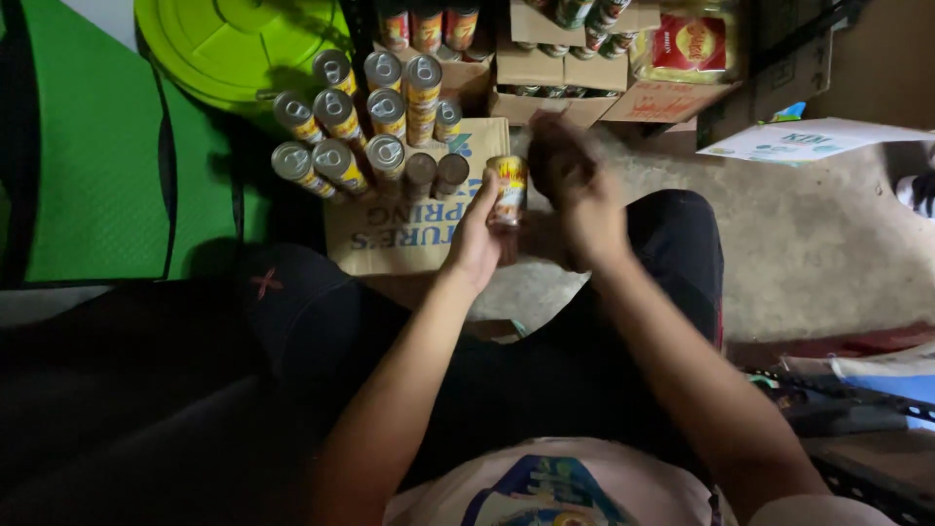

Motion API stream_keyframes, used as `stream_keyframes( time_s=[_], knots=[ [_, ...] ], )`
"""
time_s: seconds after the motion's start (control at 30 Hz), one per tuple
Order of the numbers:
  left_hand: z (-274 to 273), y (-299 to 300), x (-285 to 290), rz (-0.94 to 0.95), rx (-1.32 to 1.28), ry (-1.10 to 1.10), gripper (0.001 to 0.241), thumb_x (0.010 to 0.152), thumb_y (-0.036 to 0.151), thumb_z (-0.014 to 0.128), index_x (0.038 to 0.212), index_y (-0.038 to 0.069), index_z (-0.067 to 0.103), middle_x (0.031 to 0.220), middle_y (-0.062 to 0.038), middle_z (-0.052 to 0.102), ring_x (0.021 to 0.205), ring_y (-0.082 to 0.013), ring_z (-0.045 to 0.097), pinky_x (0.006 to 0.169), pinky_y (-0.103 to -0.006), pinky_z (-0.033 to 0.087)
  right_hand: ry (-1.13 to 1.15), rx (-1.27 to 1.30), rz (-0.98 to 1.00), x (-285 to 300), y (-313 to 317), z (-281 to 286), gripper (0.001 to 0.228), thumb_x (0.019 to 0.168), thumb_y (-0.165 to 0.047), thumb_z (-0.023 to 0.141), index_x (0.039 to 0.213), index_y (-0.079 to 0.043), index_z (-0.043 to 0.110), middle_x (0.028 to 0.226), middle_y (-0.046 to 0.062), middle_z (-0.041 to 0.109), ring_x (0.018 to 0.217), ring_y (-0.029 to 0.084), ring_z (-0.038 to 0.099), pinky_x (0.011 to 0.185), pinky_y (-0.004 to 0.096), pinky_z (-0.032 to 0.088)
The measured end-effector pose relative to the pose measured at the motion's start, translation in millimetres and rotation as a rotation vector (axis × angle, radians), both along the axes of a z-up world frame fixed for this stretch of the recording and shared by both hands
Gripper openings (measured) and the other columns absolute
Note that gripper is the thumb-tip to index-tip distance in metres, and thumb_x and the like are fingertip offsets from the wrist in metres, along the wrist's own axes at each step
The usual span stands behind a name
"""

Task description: Wiping dust off canned goods with a cloth and stocking them on a retail shelf.

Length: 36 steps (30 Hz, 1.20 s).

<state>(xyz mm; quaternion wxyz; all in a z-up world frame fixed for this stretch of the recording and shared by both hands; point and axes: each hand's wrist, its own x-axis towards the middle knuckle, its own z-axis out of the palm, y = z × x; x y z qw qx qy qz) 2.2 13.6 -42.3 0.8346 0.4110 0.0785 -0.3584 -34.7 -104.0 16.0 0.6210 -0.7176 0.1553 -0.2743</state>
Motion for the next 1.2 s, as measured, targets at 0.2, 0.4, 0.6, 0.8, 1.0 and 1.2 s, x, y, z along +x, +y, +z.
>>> stream_keyframes(
  time_s=[0.2, 0.4, 0.6, 0.8, 1.0, 1.2],
  knots=[
    [-38, 1, 37, 0.191, 0.187, 0.143, 0.062, 0.094, 0.057, 0.067, 0.138, 0.013, 0.066, 0.138, -0.016, 0.065, 0.123, -0.0295, 0.063, 0.101, -0.0395, 0.051, -0.173, -0.484, 0.362, -25, 72, 20, 0.056, 0.101, 0.01, 0.033, 0.157, 0.006, 0.037, 0.163, 0.027, 0.038, 0.156, 0.044, 0.022, 0.13, 0.062, 0.009],
    [-44, 11, 15, 0.182, 0.153, -0.063, 0.052, 0.112, 0.045, 0.044, 0.155, 0.016, 0.045, 0.157, -0.015, 0.048, 0.139, -0.0301, 0.048, 0.117, -0.0431, 0.038, -0.146, -0.479, 0.401, 15, 51, -9, 0.08, 0.082, 0.027, 0.044, 0.158, 0.001, 0.041, 0.164, 0.022, 0.038, 0.155, 0.045, 0.014, 0.128, 0.06, 0.014],
    [-44, 23, 28, 0.202, -0.058, -0.073, 0.056, 0.106, 0.033, 0.041, 0.151, 0.002, 0.048, 0.147, -0.01, 0.056, 0.131, -0.0199, 0.053, 0.113, -0.0322, 0.038, -0.051, -0.53, 0.402, 8, 79, 20, 0.077, 0.082, 0.021, 0.043, 0.157, 0.006, 0.033, 0.167, 0.024, 0.033, 0.162, 0.034, 0.017, 0.138, 0.054, 0.005],
    [-28, 23, 31, 0.212, -0.067, 0.026, 0.055, 0.104, 0.035, 0.045, 0.148, 0.003, 0.054, 0.142, -0.008, 0.061, 0.125, -0.0186, 0.058, 0.107, -0.0311, 0.043, 0.014, -0.566, 0.483, 7, 67, 10, 0.061, 0.092, 0.016, 0.041, 0.153, 0.005, 0.041, 0.163, 0.024, 0.038, 0.158, 0.037, 0.027, 0.136, 0.056, 0.01],
    [-56, 18, 35, 0.169, -0.247, -0.008, 0.03, 0.108, 0.037, 0.051, 0.1, 0.014, 0.069, 0.076, 0.009, 0.05, 0.067, -0.0036, 0.038, 0.06, -0.0219, 0.03, -0.001, -0.238, 0.308, 24, 63, 0, 0.066, 0.098, 0.018, 0.046, 0.16, -0.002, 0.035, 0.172, 0.017, 0.022, 0.163, 0.03, 0.019, 0.137, 0.042, 0.016],
    [-38, 25, 48, 0.34, 0.011, -0.161, 0.067, 0.099, 0.05, 0.053, 0.14, -0.002, 0.052, 0.132, -0.014, 0.054, 0.12, -0.0192, 0.054, 0.107, -0.0302, 0.041, 0.07, -0.487, 0.464, -16, 85, 12, 0.073, 0.087, 0.018, 0.046, 0.157, 0.002, 0.037, 0.169, 0.021, 0.026, 0.163, 0.045, 0.011, 0.137, 0.057, 0.013]
  ],
)
